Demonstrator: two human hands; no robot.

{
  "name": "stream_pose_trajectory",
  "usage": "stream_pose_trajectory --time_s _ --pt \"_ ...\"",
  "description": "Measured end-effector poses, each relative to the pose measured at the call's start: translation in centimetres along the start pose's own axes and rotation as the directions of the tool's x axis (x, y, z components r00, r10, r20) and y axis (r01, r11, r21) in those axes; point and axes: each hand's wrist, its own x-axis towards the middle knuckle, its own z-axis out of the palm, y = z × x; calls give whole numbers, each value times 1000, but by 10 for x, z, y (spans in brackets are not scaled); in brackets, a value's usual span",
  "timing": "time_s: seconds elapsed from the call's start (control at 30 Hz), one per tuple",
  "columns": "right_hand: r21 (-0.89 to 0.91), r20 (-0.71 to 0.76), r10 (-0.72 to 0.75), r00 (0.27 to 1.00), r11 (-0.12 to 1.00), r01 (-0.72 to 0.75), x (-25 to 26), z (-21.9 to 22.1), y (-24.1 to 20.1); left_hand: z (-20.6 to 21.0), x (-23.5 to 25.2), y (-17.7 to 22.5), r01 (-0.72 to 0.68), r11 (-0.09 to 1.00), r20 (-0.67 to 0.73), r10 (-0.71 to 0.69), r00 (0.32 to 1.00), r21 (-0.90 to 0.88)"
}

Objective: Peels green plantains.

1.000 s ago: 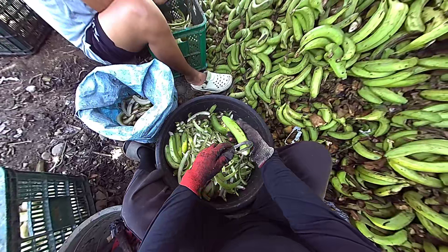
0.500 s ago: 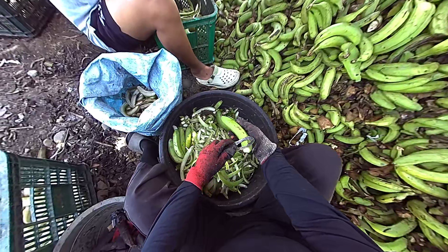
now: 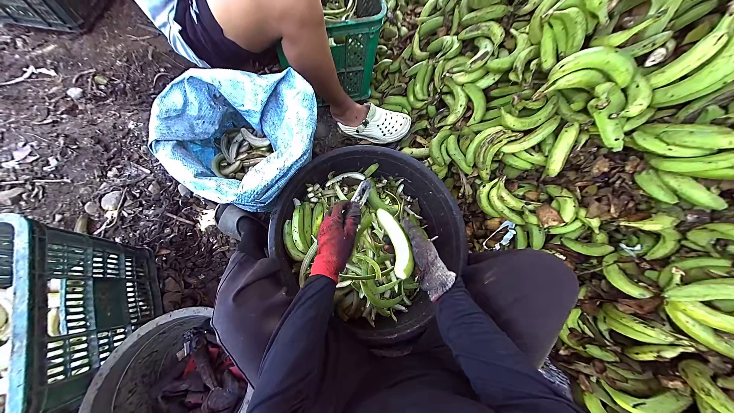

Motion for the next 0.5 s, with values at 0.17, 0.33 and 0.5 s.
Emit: stream_pose_trajectory --time_s 0.17,0.33,0.5 --pt "-41 -83 -136 987 990 133 19 -12 -27 5 -31 18 -103 969 259 161 952 -224" --pt "33 -55 -267 962 963 269 25 -10 -44 11 -54 29 -205 952 357 277 892 -229" --pt "77 6 -196 981 978 195 17 4 -32 13 -39 19 -256 966 251 242 937 22"
